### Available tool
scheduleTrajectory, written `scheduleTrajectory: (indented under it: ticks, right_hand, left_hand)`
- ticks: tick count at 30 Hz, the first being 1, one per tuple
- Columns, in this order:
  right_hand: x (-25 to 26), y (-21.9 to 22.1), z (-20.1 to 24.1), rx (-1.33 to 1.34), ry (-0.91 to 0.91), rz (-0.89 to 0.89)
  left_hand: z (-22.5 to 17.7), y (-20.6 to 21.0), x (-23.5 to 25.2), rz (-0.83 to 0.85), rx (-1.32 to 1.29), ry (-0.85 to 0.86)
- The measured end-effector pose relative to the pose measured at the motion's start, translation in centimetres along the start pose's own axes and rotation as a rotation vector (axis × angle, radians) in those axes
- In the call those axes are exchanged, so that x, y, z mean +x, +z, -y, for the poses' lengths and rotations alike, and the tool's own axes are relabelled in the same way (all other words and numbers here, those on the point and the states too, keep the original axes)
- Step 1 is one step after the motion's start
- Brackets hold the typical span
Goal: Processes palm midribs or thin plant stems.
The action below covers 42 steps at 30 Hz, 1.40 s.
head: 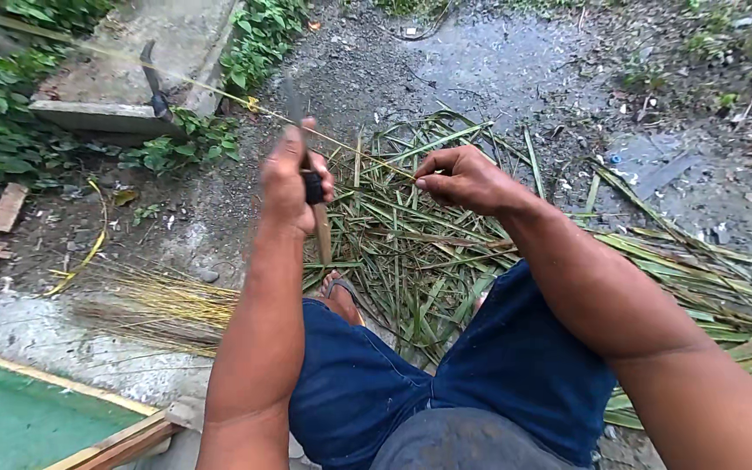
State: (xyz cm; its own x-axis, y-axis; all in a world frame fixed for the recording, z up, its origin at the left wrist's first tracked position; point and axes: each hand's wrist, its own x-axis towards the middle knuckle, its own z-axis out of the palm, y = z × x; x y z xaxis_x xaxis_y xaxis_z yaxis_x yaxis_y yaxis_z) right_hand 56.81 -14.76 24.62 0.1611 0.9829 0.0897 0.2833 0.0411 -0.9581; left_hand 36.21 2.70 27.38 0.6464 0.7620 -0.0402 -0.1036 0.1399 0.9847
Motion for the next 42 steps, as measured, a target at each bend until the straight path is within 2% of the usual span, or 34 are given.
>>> scheduleTrajectory:
  ticks: [3, 5, 10, 13, 15, 20, 23, 25, 28, 30, 33, 35, 42]
  right_hand:
    - [0.4, 1.2, 0.2, 0.070, 0.014, -0.043]
    - [0.5, 1.4, 0.4, 0.119, -0.003, -0.038]
    - [0.2, 0.9, 0.5, 0.200, 0.005, 0.007]
    - [0.3, 1.3, 0.6, 0.262, 0.030, 0.005]
    - [0.4, 1.1, 0.4, 0.259, 0.033, 0.025]
    - [0.1, 0.6, 0.3, 0.209, 0.002, 0.050]
    - [0.2, 0.7, 0.2, 0.222, 0.023, 0.031]
    - [0.1, 0.5, 0.2, 0.195, 0.017, 0.031]
    - [-0.2, 0.3, 0.1, 0.150, 0.008, 0.027]
    - [-0.1, 0.3, 0.2, 0.128, 0.012, 0.010]
    - [0.3, 0.8, 0.2, 0.185, 0.027, -0.012]
    - [0.4, 0.9, 0.3, 0.236, 0.031, -0.012]
    - [0.6, 1.3, 0.6, 0.251, 0.041, -0.015]
  left_hand:
    - [2.1, 3.4, -2.1, 0.241, 0.138, -0.110]
    - [2.5, 3.8, -1.8, 0.322, 0.121, -0.131]
    - [0.5, 0.6, 0.0, 0.116, -0.038, -0.010]
    - [1.7, 2.7, -1.8, 0.258, 0.087, -0.079]
    - [1.9, 2.9, -1.6, 0.311, 0.078, -0.096]
    - [0.5, 0.6, -0.1, 0.135, -0.038, -0.013]
    - [2.1, 2.7, -1.8, 0.297, 0.084, -0.108]
    - [2.2, 2.6, -1.3, 0.337, 0.082, -0.109]
    - [0.6, 0.6, 0.0, 0.168, -0.012, -0.027]
    - [0.4, 1.0, -0.4, 0.126, 0.012, -0.024]
    - [1.9, 3.2, -2.0, 0.300, 0.129, -0.080]
    - [2.0, 3.1, -1.6, 0.370, 0.123, -0.077]
    - [2.2, 3.2, -2.2, 0.356, 0.104, -0.070]
